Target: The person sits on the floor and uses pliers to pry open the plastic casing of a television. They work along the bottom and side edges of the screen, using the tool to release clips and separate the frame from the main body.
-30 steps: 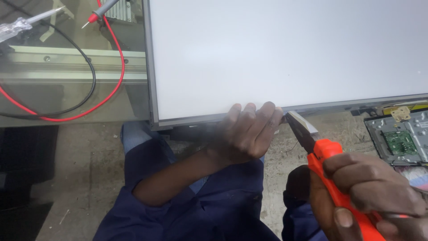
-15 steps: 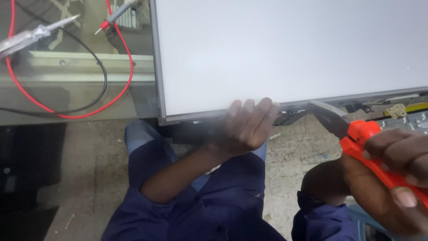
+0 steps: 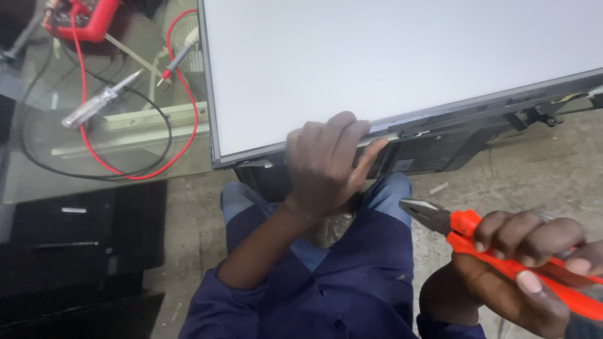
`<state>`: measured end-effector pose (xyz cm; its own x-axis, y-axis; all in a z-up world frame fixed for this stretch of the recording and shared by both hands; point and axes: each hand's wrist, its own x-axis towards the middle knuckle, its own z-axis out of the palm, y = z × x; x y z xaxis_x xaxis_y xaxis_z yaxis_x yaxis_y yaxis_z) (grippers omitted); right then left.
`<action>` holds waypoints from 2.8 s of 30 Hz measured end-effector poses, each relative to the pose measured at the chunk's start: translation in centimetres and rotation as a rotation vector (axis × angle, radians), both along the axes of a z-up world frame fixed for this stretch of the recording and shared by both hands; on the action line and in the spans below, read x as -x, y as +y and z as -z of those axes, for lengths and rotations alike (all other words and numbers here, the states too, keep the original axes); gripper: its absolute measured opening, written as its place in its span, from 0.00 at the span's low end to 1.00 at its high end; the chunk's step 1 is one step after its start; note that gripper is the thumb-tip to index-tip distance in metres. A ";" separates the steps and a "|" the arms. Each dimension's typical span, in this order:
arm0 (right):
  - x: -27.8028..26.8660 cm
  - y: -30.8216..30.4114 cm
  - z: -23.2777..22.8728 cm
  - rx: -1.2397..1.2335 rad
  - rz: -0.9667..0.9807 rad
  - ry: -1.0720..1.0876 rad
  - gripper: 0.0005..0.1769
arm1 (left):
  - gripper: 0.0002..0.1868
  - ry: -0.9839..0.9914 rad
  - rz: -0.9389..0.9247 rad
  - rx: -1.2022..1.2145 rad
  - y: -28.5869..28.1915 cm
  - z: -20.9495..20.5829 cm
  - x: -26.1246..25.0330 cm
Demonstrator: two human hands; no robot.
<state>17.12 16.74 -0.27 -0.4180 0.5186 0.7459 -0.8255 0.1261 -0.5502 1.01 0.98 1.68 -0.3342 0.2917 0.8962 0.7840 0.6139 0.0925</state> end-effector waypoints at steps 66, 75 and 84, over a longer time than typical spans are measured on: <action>3.2 -3.7 27.3 1.009 -0.744 -0.492 0.23 | 0.04 -0.032 -0.089 0.130 -0.7 -1.5 -1.1; 3.4 -3.2 24.5 0.790 -0.503 -0.386 0.28 | 0.08 0.265 -0.027 -0.115 -1.4 5.2 -2.2; 1.9 -5.0 8.8 0.181 0.202 0.005 0.19 | 0.35 -1.878 1.128 -0.293 0.1 19.4 -10.6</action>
<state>15.21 11.77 -9.12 -0.2887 0.7162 0.6354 -0.7965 0.1886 -0.5745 11.60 1.05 -17.76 -0.4508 0.8845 -0.1205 -0.3779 -0.0668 0.9235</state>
